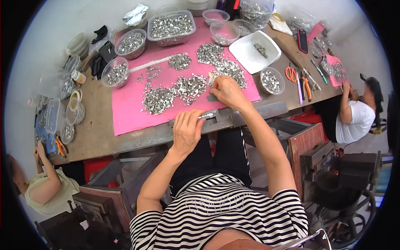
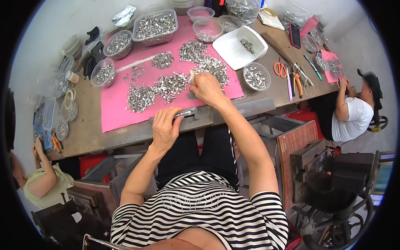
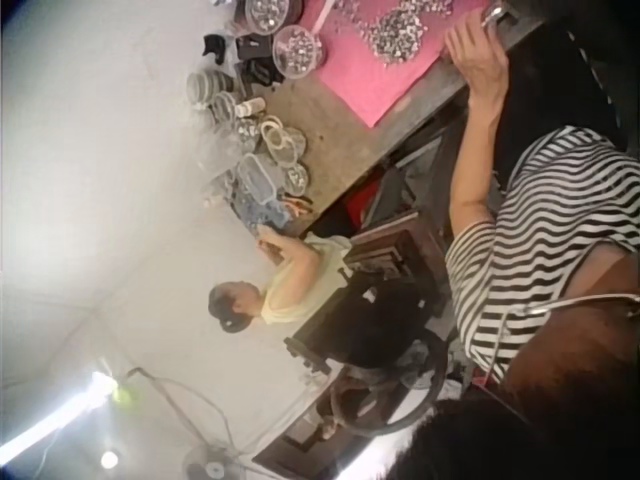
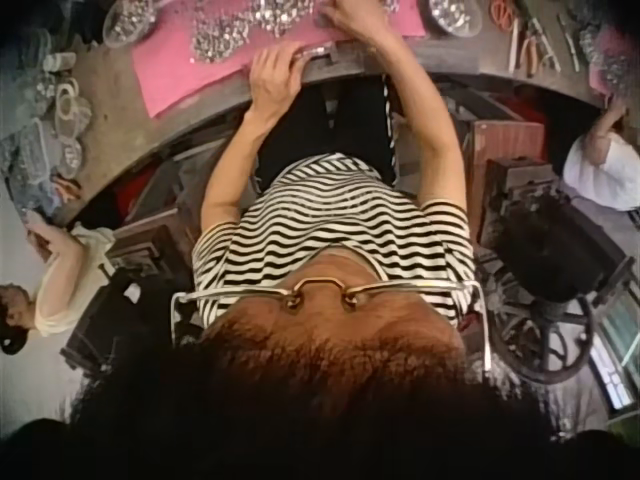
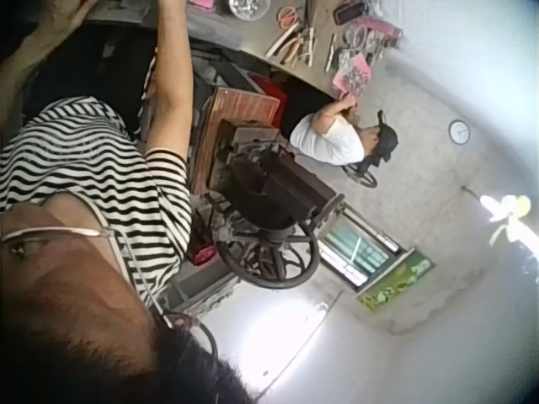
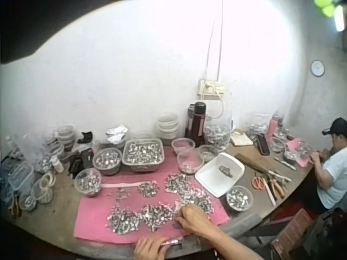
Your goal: The person arranges small metal pieces into a metal fixture by hand, places the loaded fixture into a manual press machine, and turns the wheel to press them.
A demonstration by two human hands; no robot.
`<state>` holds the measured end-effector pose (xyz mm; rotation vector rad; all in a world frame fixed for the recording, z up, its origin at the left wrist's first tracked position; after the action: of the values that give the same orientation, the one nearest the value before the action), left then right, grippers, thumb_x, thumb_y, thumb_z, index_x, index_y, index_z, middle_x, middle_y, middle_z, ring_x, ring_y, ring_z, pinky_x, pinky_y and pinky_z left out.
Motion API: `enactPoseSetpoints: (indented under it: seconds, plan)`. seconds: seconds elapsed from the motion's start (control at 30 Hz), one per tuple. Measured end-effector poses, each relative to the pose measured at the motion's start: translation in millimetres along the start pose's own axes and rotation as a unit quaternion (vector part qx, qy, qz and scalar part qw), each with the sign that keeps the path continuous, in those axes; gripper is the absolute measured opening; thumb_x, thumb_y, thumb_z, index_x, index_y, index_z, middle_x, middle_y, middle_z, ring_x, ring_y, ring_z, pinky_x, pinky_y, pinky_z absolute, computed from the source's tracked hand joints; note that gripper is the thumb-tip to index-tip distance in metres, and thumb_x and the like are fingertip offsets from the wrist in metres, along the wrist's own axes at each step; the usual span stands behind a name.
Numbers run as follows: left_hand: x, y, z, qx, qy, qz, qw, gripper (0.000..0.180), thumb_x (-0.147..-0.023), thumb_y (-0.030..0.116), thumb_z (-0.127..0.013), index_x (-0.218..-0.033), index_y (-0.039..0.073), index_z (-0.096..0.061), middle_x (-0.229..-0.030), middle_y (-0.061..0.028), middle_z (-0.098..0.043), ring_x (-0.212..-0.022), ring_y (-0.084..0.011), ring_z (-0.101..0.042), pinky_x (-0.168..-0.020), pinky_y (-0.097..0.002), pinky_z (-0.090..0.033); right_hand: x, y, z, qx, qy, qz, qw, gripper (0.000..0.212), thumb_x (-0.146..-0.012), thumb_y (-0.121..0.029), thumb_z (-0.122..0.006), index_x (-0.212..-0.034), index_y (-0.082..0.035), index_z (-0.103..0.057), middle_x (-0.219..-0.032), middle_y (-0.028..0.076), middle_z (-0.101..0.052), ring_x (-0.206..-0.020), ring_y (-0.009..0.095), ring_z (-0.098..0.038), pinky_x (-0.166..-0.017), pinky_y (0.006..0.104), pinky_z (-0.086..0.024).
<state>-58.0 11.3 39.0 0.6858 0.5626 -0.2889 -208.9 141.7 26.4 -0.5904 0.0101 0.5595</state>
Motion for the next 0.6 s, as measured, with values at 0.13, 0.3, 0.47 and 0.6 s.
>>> enactPoseSetpoints:
  seconds: [0.13, 0.3, 0.47, 0.6]
  plan:
    - [-1, 0, -1, 0.015, -0.002, 0.003, 1.0, 0.032, -0.085, 0.005, -0.073, -0.116, 0.004, -0.065, -0.106, -0.0119, -0.067, -0.097, -0.0323, -0.063, -0.088, -0.0443, -0.047, -13, 4, -17, 0.089, -0.055, 0.027, 0.994, 0.018, -0.08, -0.011, -0.073, -0.085, 0.005, -0.069, -0.094, 0.027, -0.068, -0.096, 0.043, -0.066, -0.083, 0.0516, -0.052]
    - [3, -2, 3, 0.0, 0.015, -0.009, 1.0, 0.031, -0.085, 0.004, -0.072, -0.116, 0.004, -0.064, -0.109, -0.0125, -0.066, -0.1, -0.0342, -0.061, -0.092, -0.0485, -0.046, -4, -8, -1, 0.003, 0.001, 0.079, 0.997, 0.013, -0.085, -0.006, -0.065, -0.087, 0.006, -0.062, -0.086, 0.025, -0.064, -0.089, 0.042, -0.063, -0.08, 0.0508, -0.05]
    - [4, -2, 2, 0.005, 0.007, 0.003, 1.0, 0.032, -0.086, 0.003, -0.072, -0.116, 0.004, -0.064, -0.11, -0.0135, -0.066, -0.1, -0.0347, -0.061, -0.091, -0.0465, -0.047, 13, 2, 20, -0.133, 0.097, 0.027, 0.986, 0.008, -0.092, -0.002, -0.062, -0.098, 0.004, -0.064, -0.077, 0.016, -0.063, -0.072, 0.027, -0.063, -0.068, 0.0375, -0.05]
    - [6, -5, 0, 0.015, 0.001, 0.018, 1.0, 0.033, -0.086, 0.003, -0.072, -0.118, 0.003, -0.064, -0.111, -0.0144, -0.066, -0.1, -0.0343, -0.061, -0.089, -0.0442, -0.047, 30, -3, 23, -0.141, 0.115, 0.019, 0.983, 0.012, -0.094, -0.003, -0.064, -0.103, 0.004, -0.068, -0.08, 0.011, -0.068, -0.072, 0.017, -0.064, -0.067, 0.0307, -0.051]
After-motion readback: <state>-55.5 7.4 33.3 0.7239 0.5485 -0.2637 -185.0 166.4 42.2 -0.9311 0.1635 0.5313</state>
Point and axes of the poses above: each hand's wrist, its own x-axis away from the middle knuckle, its own z-axis out of the back of the hand, y = z × x, the point moved 8 cm from there along -x, towards the middle knuckle
